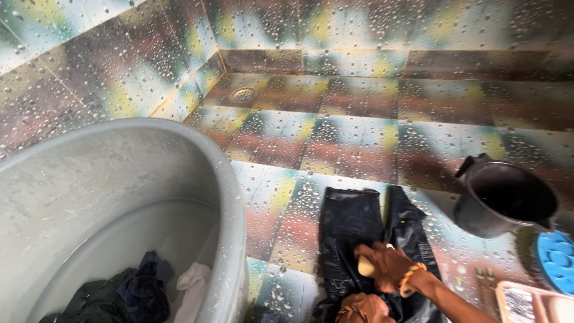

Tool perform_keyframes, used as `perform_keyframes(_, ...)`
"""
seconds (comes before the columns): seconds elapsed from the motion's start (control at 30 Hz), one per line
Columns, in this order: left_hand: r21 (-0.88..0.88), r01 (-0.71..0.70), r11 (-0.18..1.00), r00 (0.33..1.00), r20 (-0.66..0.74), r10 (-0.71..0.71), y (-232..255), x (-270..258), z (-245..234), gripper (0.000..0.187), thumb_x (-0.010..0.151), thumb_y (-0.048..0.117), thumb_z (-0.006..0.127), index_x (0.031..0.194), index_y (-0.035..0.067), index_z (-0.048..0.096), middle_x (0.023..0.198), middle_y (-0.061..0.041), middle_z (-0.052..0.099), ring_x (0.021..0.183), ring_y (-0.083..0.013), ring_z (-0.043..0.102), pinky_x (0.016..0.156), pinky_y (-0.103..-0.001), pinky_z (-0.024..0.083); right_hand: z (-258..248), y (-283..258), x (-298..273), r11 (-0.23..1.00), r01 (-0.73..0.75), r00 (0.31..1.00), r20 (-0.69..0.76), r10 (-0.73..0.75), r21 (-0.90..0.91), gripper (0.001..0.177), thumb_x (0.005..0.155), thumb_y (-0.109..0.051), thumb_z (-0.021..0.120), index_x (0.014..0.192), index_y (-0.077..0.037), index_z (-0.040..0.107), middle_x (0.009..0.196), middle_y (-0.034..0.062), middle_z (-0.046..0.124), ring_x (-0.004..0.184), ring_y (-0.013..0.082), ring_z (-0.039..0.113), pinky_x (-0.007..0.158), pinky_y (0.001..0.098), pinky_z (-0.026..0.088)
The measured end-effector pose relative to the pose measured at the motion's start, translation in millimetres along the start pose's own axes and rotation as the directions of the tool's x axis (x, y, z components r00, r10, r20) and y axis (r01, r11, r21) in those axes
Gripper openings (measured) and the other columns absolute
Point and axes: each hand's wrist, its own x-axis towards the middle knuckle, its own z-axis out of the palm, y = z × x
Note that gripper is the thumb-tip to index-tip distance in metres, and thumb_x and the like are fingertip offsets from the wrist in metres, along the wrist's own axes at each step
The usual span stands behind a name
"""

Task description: The person washes clothes by hand in a bathroom. They pour water from a black pot into a large grey basin, soak various garments, and scrub a pair of black jeans on the tiled floor using a bar of soap and a blue scrubbing tool.

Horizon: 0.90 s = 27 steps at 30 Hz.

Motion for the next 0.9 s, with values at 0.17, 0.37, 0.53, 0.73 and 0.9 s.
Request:
perform_keyframes(0.17, -0.031, 0.135, 0.990, 0.974, -0.181, -0.138, 17, -28, 1, 0.041, 0.079, 0.041, 0.068, 0.104, 0.009, 0.077, 0.107, -0.020, 0.073, 0.105, -0.0381, 0.068, 0.095, -0.051, 0.052, -10, 36, -22, 0.841, -0.201, 0.972, 0.000, 0.233, 0.502, 0.061, 0.068, -0.013, 0.073, 0.127, -0.020, 0.061, 0.119, 0.0160, 0.074, 0.107, 0.0319, 0.072, 0.090, 0.0395, 0.057)
perform_keyframes(0.37, 0.188, 0.036, 0.982, 0.919, -0.393, 0.041, 51, 6, 20, 0.056, 0.083, 0.049, 0.072, 0.114, 0.002, 0.070, 0.113, -0.020, 0.069, 0.109, -0.0372, 0.064, 0.090, -0.051, 0.051, -36, 109, -6, 0.606, -0.286, 0.785, -0.181, 0.592, 0.742, 0.059, 0.068, -0.015, 0.076, 0.125, -0.021, 0.062, 0.118, 0.0161, 0.071, 0.108, 0.0332, 0.069, 0.091, 0.0398, 0.056)
perform_keyframes(0.53, 0.197, -0.037, 0.980, 0.909, -0.400, 0.115, 103, 23, 20, 0.076, 0.082, 0.057, 0.077, 0.126, -0.005, 0.064, 0.119, -0.022, 0.064, 0.112, -0.0371, 0.059, 0.085, -0.051, 0.050, -33, 135, 21, 0.593, -0.296, 0.725, -0.227, 0.650, 0.749, 0.058, 0.067, -0.017, 0.078, 0.123, -0.022, 0.062, 0.118, 0.0162, 0.069, 0.109, 0.0343, 0.067, 0.092, 0.0400, 0.056)
perform_keyframes(0.73, 0.189, 0.188, 0.964, 0.932, -0.345, -0.114, 125, 34, 31, 0.069, 0.078, 0.047, 0.081, 0.120, -0.004, 0.065, 0.119, -0.021, 0.062, 0.115, -0.0375, 0.055, 0.093, -0.053, 0.045, -30, 142, 25, 0.715, -0.317, 0.741, -0.308, 0.597, 0.624, 0.057, 0.067, -0.019, 0.080, 0.121, -0.023, 0.063, 0.118, 0.0163, 0.067, 0.110, 0.0356, 0.064, 0.093, 0.0403, 0.055)
perform_keyframes(0.9, 0.277, -0.154, 0.949, 0.831, -0.483, 0.275, 115, 16, 32, 0.040, 0.070, 0.033, 0.078, 0.096, 0.003, 0.075, 0.123, -0.018, 0.061, 0.124, -0.0374, 0.052, 0.096, -0.055, 0.041, -24, 171, -17, 0.845, -0.456, 0.741, -0.407, 0.534, 0.279, 0.056, 0.066, -0.021, 0.082, 0.119, -0.024, 0.063, 0.118, 0.0164, 0.065, 0.111, 0.0367, 0.062, 0.093, 0.0405, 0.054)
